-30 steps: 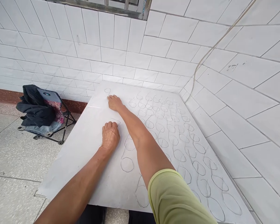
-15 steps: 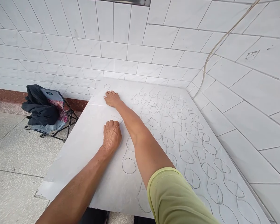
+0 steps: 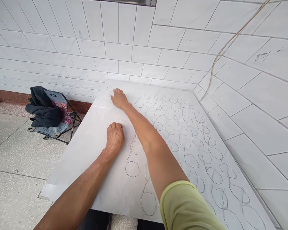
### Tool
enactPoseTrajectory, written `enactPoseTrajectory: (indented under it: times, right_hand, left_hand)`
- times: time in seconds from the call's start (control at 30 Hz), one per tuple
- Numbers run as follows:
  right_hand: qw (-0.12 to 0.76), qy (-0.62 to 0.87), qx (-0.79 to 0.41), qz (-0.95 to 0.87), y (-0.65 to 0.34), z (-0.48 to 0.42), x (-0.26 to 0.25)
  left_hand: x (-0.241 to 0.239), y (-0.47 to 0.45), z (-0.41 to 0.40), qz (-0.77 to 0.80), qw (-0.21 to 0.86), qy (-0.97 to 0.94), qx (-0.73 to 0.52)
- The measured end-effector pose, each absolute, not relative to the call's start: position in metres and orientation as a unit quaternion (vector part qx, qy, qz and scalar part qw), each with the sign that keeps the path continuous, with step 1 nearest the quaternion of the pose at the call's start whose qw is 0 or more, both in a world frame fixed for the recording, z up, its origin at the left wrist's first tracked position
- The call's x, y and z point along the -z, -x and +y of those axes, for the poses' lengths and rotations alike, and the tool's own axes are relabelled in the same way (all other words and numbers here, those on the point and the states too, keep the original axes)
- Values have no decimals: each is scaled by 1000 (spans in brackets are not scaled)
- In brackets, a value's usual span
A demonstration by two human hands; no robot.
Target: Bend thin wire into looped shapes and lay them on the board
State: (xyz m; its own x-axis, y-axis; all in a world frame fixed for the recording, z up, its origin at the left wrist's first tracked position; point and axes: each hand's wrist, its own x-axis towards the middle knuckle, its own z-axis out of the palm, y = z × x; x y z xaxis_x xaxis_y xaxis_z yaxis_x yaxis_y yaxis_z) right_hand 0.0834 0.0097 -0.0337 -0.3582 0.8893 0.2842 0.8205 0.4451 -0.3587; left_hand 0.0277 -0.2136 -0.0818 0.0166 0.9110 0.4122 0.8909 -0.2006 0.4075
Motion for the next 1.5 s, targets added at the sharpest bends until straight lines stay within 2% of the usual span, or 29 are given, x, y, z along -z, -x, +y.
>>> enactPoseTrajectory:
  times: [0.1, 0.2, 0.3, 0.4, 0.5, 0.67, 0.77, 0.9, 1.03, 1.1, 1.23, 1.43, 1.5]
  right_hand:
    - [279, 539, -112, -787, -115, -26, 16]
    - [299, 549, -173, -761, -152, -76, 2]
    - [314, 569, -333, -683, -181, -126, -9]
    - [306, 532, -515, -599, -197, -166, -19]
    - [316, 471, -579, -585, -204, -190, -27]
    - [353, 439, -556, -611, -213, -203, -26]
    - [390, 466, -518, -601, -224, -204, -24]
    - [449, 493, -478, -572, -243, -212, -22]
    - [516, 495, -469, -519, -254, -227, -21]
    - [534, 500, -466, -498, -255, -236, -20]
    - [528, 515, -438, -513, -255, -253, -24]
    - [401, 559, -333, -645, -249, -280, -34]
    - [361, 542, -303, -696, -245, -285, -36]
  left_hand:
    - [76, -23, -210, 601, 9, -701, -384]
    - [66, -19, -210, 545, 17, -688, -478]
    - [57, -17, -212, 490, 23, -695, -527]
    - [52, -18, -216, 453, -2, -723, -522]
    - [51, -20, -218, 425, -14, -753, -503]
    - [50, -23, -225, 403, 25, -776, -485]
    - [46, -23, -229, 426, 78, -737, -519]
    - [39, -24, -230, 499, 199, -614, -578]
    - [37, -25, -228, 500, 354, -519, -595]
    - [37, -26, -227, 500, 383, -503, -592]
    - [35, -24, -228, 516, 296, -547, -589]
    - [24, -25, -238, 404, 45, -728, -552]
    - [23, -26, -240, 357, 4, -782, -511]
